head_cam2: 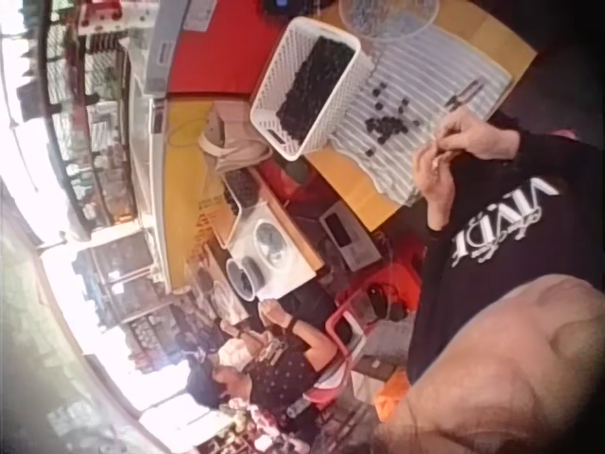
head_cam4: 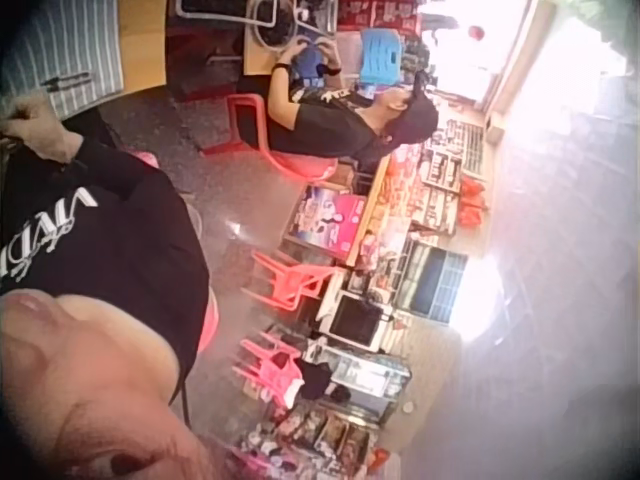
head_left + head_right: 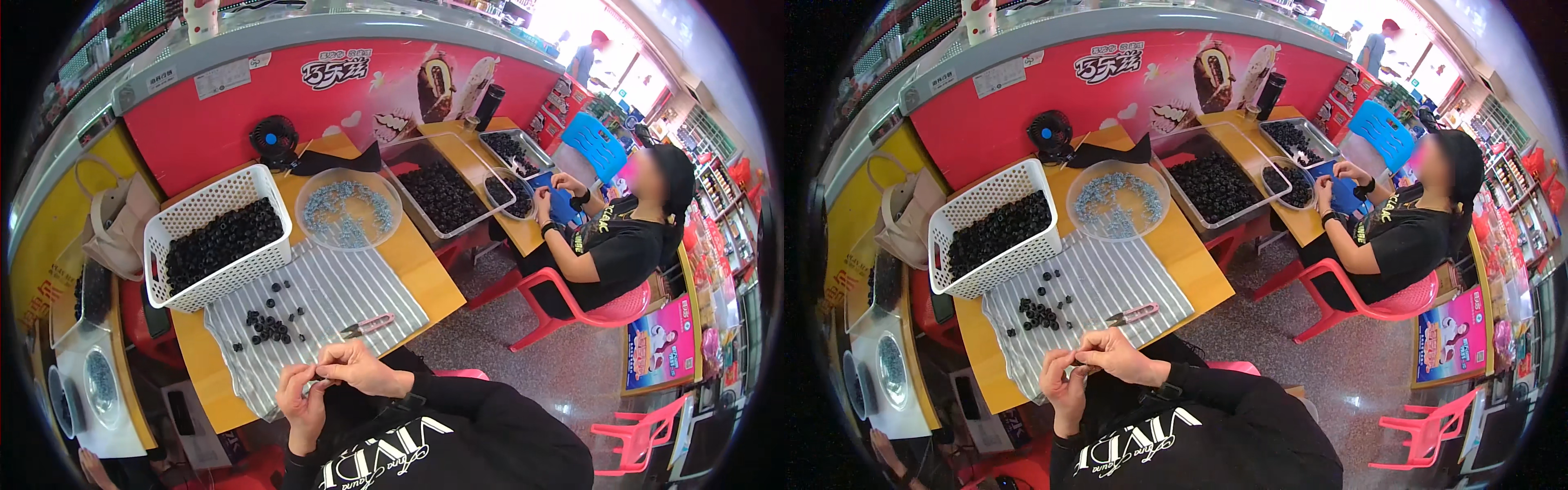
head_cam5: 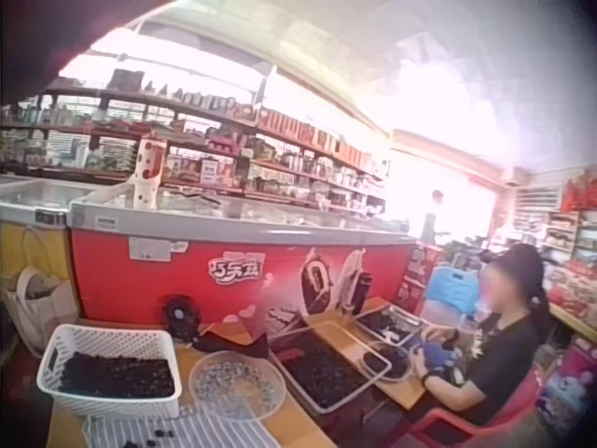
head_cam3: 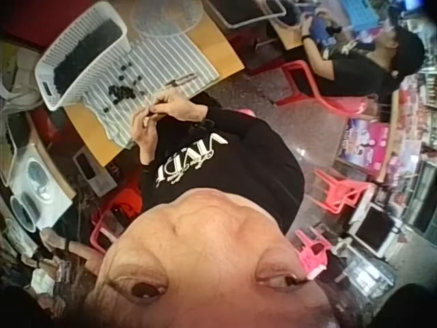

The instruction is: The person repeatedly picks small black plastic components from a white basket and a striped cloth, inserts a small metallic pin into each component, and places the assembled units back onto the cloth. The process is continuous and repetitive throughout the clip.

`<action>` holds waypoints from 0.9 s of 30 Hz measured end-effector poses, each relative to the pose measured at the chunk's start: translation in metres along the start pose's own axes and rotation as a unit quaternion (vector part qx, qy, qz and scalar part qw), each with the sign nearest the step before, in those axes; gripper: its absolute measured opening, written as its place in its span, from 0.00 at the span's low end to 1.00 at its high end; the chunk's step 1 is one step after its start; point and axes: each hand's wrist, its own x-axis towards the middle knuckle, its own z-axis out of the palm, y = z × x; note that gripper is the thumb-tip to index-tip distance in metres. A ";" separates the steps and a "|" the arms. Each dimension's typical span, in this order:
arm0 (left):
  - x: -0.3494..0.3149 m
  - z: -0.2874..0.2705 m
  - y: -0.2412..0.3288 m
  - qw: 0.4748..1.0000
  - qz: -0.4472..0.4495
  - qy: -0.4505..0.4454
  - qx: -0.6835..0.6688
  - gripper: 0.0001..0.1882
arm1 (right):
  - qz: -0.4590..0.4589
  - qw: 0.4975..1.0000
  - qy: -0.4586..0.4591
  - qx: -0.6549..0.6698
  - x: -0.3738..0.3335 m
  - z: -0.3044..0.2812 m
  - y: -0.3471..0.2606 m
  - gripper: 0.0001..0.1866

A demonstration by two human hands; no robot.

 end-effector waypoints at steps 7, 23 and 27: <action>-0.005 -0.001 -0.005 1.000 -0.010 -0.006 -0.015 0.14 | -0.009 0.997 -0.011 -0.073 -0.004 0.001 -0.003 0.08; -0.005 0.005 -0.017 0.992 -0.036 -0.006 0.123 0.15 | -0.373 0.588 0.353 -0.625 0.028 -0.135 -0.218 0.09; 0.014 0.005 -0.009 0.961 0.026 -0.039 0.272 0.16 | -0.330 0.676 0.290 -0.592 0.028 -0.134 -0.190 0.11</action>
